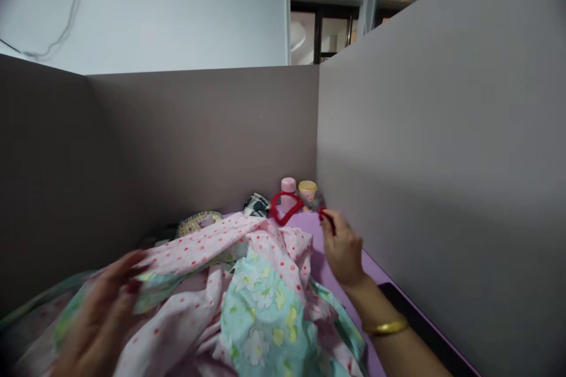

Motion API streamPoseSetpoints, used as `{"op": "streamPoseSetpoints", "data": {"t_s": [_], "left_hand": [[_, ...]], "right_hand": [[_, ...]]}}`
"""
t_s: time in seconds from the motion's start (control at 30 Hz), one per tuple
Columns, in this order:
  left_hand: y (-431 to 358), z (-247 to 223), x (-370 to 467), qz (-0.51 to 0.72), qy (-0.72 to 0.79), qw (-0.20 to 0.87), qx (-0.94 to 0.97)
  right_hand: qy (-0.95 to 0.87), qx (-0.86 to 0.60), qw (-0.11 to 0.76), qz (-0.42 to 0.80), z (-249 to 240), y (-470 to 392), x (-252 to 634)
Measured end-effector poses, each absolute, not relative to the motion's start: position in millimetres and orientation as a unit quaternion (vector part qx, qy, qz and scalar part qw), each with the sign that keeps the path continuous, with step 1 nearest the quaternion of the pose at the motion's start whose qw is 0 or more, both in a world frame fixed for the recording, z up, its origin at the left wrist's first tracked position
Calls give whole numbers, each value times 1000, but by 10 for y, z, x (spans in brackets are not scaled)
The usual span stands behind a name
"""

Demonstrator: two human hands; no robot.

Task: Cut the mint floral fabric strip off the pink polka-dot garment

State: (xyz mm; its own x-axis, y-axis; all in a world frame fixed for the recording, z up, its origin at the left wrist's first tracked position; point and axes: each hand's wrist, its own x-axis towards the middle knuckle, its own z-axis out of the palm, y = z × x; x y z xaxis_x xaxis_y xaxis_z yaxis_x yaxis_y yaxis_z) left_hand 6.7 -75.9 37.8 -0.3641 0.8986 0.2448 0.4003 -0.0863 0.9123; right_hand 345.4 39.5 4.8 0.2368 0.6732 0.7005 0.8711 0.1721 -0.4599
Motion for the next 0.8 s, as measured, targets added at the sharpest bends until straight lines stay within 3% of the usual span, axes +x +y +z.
{"op": "streamPoseSetpoints", "data": {"t_s": [0.13, 0.23, 0.4, 0.5, 0.63, 0.73, 0.8], "left_hand": [[-810, 355, 747, 462, 475, 539, 520], [-873, 292, 964, 457, 458, 577, 499], [-976, 245, 1051, 447, 504, 467, 572], [-941, 232, 1139, 310, 548, 308, 714], [-909, 225, 1119, 156, 528, 246, 797], [-914, 312, 705, 246, 518, 180, 799], [-867, 405, 220, 343, 616, 12, 709]], "right_hand": [[-722, -439, 525, -101, 85, -26, 2888], [-729, -402, 552, 34, 79, -234, 2678], [-602, -393, 579, 385, 135, -508, 2409], [-545, -329, 564, 526, 95, -649, 2214], [-539, -360, 565, 511, -54, -659, 2201], [-597, -413, 557, 404, -126, -560, 2446], [-624, -450, 529, 359, -142, -526, 2619]]}}
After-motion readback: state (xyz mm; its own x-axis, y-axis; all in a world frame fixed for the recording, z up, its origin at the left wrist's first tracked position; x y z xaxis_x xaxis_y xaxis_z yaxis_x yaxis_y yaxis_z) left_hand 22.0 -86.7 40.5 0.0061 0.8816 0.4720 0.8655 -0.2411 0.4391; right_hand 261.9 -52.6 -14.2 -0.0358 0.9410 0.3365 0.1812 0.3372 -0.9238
